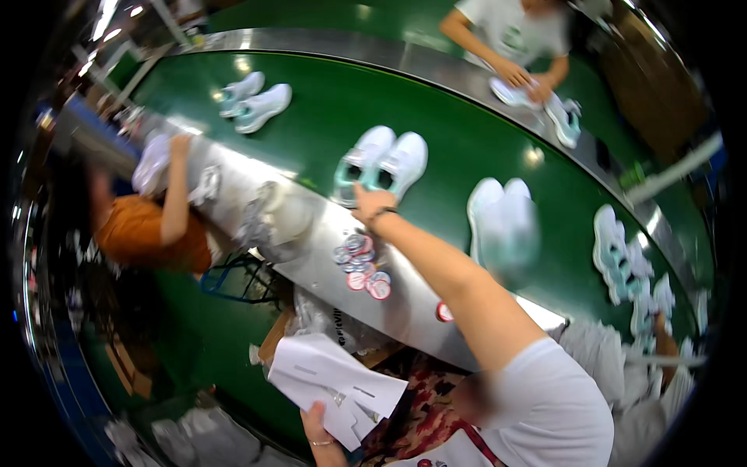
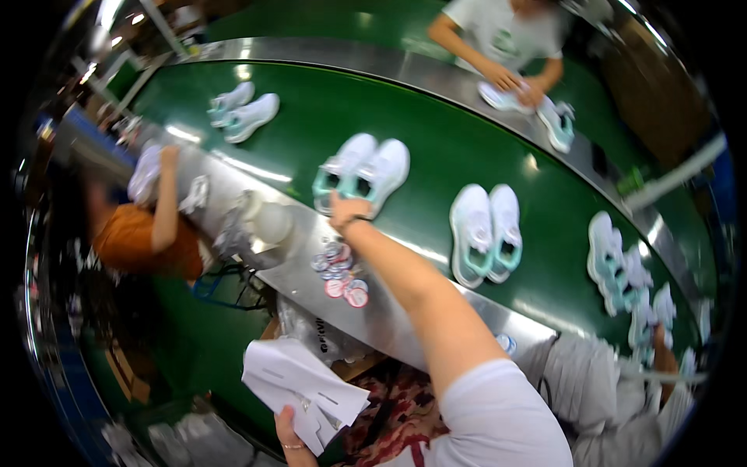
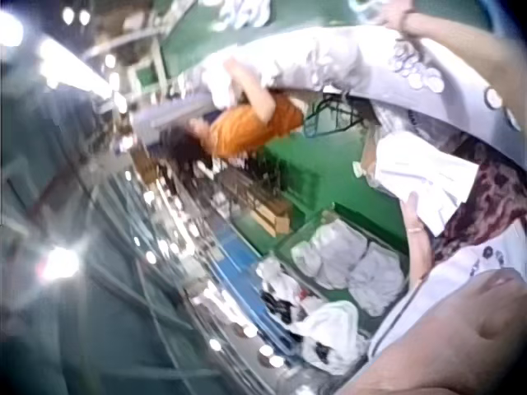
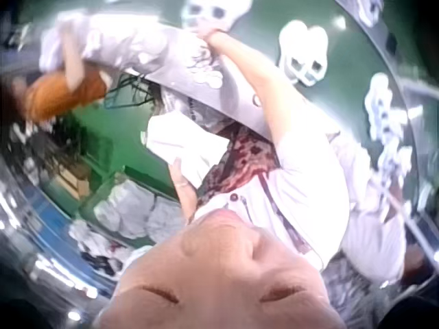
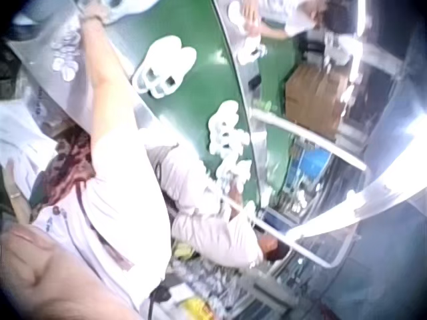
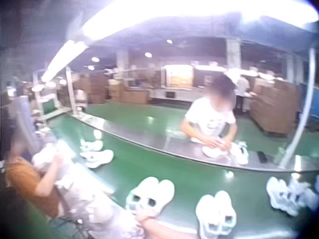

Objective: The person takes labels from a box and plastic bags, and attaches them to shoes on a conveyor belt.

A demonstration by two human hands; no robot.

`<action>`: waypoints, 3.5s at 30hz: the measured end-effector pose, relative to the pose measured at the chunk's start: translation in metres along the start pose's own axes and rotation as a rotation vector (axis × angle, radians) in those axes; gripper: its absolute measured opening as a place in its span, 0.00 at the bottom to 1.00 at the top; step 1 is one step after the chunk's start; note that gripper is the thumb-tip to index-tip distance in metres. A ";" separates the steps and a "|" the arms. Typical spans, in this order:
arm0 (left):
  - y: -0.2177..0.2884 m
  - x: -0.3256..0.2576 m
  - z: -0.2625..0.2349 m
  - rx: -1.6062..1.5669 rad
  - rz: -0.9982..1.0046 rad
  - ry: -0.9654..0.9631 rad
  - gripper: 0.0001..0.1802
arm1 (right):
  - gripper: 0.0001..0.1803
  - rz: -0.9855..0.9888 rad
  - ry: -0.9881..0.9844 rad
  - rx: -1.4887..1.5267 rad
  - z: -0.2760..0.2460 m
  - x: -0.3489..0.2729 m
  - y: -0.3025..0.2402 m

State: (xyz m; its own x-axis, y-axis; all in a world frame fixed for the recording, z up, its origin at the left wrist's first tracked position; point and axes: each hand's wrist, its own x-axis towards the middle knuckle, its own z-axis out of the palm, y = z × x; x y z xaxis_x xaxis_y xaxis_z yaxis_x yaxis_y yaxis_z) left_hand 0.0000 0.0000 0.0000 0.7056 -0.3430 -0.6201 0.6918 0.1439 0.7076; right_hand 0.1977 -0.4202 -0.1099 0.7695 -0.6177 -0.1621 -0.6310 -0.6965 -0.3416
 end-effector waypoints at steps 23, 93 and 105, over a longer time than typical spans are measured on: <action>0.037 0.062 0.024 0.158 -0.013 -0.037 0.38 | 0.16 0.029 0.262 -0.153 -0.001 0.075 0.010; 0.043 0.072 0.100 0.082 -0.107 -0.228 0.38 | 0.15 -1.055 -0.258 -0.100 -0.145 -0.257 0.005; 0.047 0.065 0.055 0.119 -0.196 -0.287 0.40 | 0.08 -1.092 -0.318 0.346 -0.132 -0.268 -0.019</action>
State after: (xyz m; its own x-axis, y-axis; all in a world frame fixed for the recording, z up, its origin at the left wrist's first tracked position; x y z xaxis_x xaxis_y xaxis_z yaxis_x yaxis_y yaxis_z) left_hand 0.0697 -0.0668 0.0120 0.4780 -0.6022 -0.6394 0.7748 -0.0537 0.6299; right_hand -0.0099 -0.2901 0.0625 0.9042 0.3941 0.1648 0.3969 -0.6323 -0.6653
